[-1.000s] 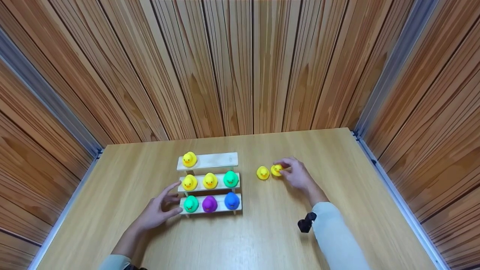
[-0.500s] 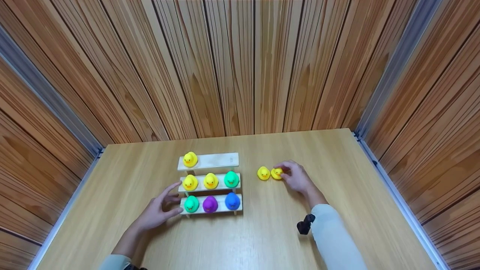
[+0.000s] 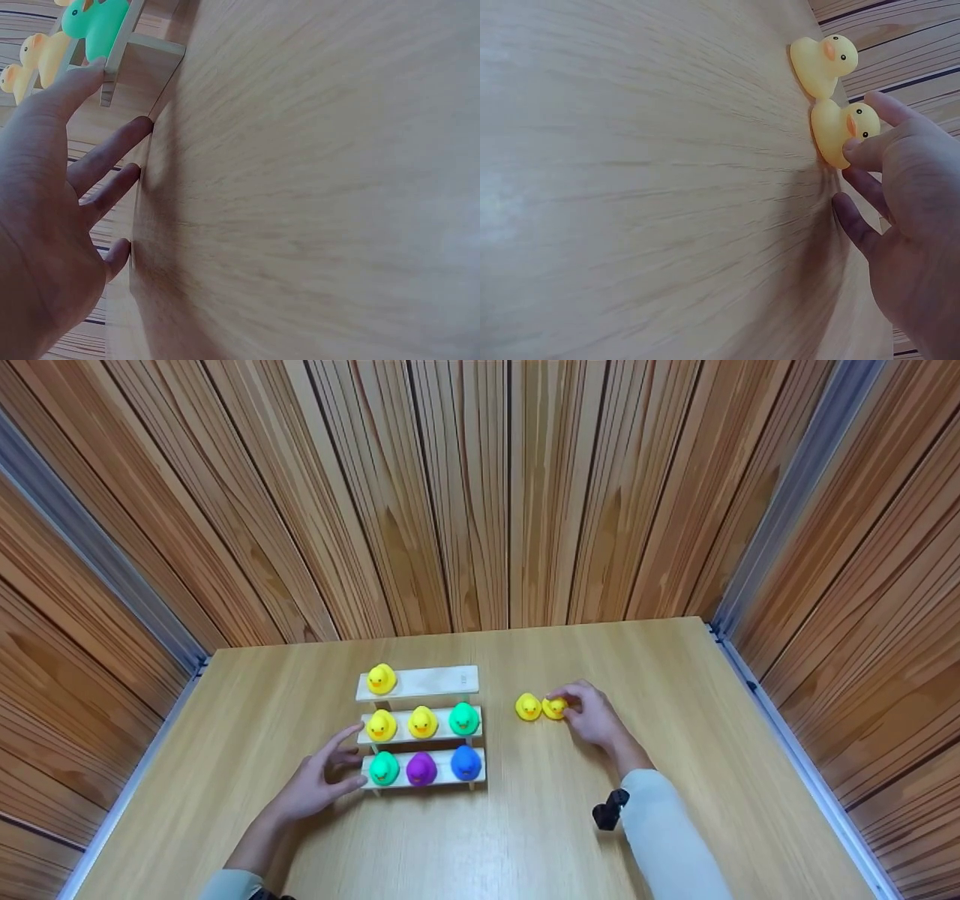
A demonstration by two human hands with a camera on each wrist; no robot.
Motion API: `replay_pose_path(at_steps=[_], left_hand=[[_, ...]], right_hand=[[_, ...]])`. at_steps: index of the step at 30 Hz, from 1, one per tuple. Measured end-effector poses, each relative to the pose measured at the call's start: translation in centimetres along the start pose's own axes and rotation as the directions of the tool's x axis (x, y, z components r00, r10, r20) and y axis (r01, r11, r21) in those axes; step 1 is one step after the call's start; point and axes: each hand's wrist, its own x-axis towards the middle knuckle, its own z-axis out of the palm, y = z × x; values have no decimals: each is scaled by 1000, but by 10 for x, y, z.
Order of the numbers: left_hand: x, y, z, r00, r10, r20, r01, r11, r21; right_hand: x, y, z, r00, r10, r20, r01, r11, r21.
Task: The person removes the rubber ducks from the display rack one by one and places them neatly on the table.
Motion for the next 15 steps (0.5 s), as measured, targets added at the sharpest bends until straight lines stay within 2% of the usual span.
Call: replay_pose_path(at_steps=[4,11,15], left_hand=[[0,0,-1,1000,0,5,0,1000,-5],[-2,0,-1,1000,5,7,-5,1000,-12],[-1,0,-1,1000,1,8,-1,1000,-12]], right_hand=[[-1,0,0,1000,1,-2,-1,1000,13],[-4,-5,-7,998,61,24,-63,996,58],[-4,-9,-14,999,38,20,-39,998,53]])
